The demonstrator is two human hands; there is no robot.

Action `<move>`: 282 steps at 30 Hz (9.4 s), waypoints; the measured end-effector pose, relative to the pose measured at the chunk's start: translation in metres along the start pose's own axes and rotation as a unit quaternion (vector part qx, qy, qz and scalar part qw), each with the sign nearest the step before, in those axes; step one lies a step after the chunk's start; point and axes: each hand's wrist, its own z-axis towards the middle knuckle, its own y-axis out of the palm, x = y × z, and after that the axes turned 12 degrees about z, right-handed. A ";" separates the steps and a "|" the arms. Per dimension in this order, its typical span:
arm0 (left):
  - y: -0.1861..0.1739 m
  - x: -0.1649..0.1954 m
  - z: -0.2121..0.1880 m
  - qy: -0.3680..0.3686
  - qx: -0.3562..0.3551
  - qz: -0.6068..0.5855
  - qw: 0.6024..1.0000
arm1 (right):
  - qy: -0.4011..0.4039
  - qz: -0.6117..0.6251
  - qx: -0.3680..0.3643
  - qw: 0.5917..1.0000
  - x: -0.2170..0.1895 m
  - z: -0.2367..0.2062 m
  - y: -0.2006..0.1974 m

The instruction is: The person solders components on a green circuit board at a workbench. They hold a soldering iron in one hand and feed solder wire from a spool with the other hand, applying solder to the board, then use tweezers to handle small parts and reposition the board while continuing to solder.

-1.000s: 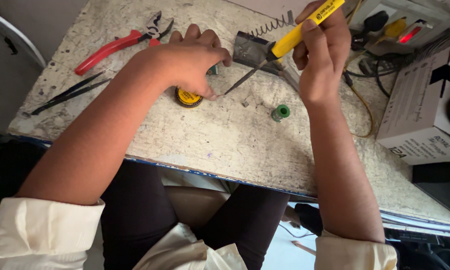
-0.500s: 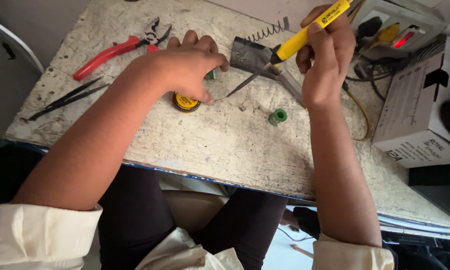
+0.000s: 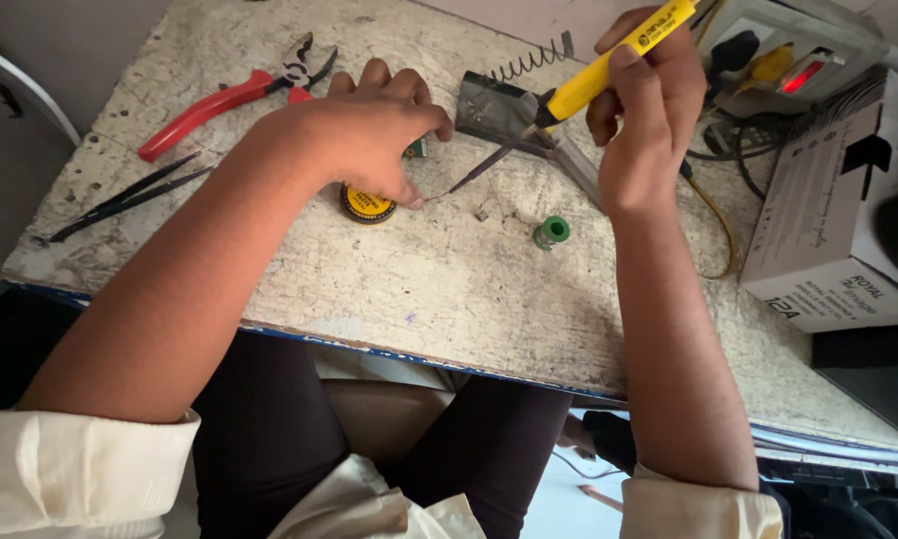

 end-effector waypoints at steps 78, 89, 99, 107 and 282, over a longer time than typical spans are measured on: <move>-0.008 0.007 -0.004 -0.005 0.005 0.013 1.000 | -0.001 -0.014 -0.023 1.000 0.004 -0.002 0.003; -0.009 0.007 -0.004 -0.004 0.005 0.020 1.000 | 0.007 -0.002 -0.023 1.000 0.006 -0.003 0.005; -0.010 0.006 -0.005 -0.003 -0.001 0.019 1.000 | 0.004 0.011 -0.021 1.000 0.006 -0.002 0.002; -0.010 0.007 -0.004 -0.005 -0.001 0.014 1.000 | -0.010 0.004 -0.026 1.000 0.005 -0.001 0.000; -0.055 0.011 -0.034 -0.060 0.144 -0.095 0.983 | -0.020 0.054 0.089 0.994 -0.019 0.015 0.006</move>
